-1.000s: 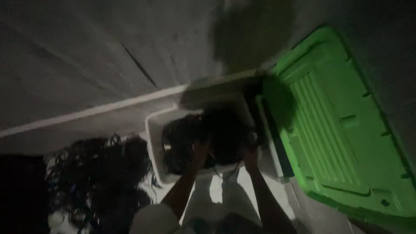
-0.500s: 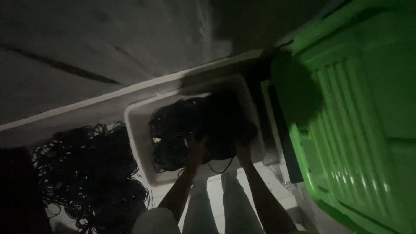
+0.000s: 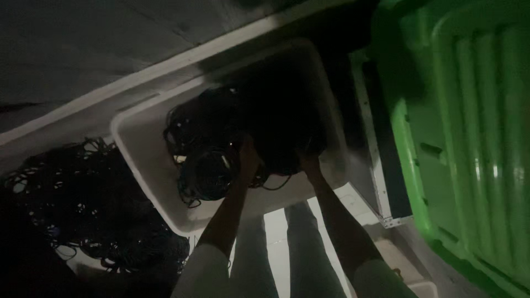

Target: The person picks up bundles of black cables from a pile on the floor and places them into a white plastic bin.

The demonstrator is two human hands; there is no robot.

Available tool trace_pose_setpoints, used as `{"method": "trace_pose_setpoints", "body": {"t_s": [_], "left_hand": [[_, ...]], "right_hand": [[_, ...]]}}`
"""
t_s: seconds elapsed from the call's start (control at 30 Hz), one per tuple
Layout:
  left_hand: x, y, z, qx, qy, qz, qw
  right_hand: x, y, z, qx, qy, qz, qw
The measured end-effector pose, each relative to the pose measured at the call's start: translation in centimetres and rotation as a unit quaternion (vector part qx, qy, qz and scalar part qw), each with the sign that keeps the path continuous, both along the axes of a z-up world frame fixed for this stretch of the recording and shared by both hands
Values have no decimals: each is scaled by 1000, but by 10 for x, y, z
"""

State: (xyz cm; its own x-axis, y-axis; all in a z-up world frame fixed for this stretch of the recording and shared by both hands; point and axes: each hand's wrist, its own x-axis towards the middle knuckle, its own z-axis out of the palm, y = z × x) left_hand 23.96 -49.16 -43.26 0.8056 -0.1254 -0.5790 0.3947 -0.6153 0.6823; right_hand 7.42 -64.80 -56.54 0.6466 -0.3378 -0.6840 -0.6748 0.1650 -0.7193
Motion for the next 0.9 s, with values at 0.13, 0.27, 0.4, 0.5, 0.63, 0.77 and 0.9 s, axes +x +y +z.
{"method": "trace_pose_setpoints", "body": {"t_s": [0.13,0.27,0.4,0.5,0.63,0.77,0.9], "left_hand": [[-3,2,-19,21,-8,-24,999],[-13,-6,-25,37,-50,-82,995],[-13,-6,-22,96,-90,-185,974],[-12,-12,-22,117,-112,-224,961],[-13,-14,-11,158,-33,-294,942],[-22,-14,-11,219,61,-370,901],[-40,-4,-38,248,78,-421,869]], "right_hand": [[-8,10,-9,-153,40,60,986],[-7,10,19,-267,46,5,963],[10,7,47,-282,37,26,958],[18,-4,58,-307,38,80,948],[18,-7,62,-243,75,150,956],[18,-7,43,-160,174,245,940],[4,-4,10,-131,196,293,927]]}}
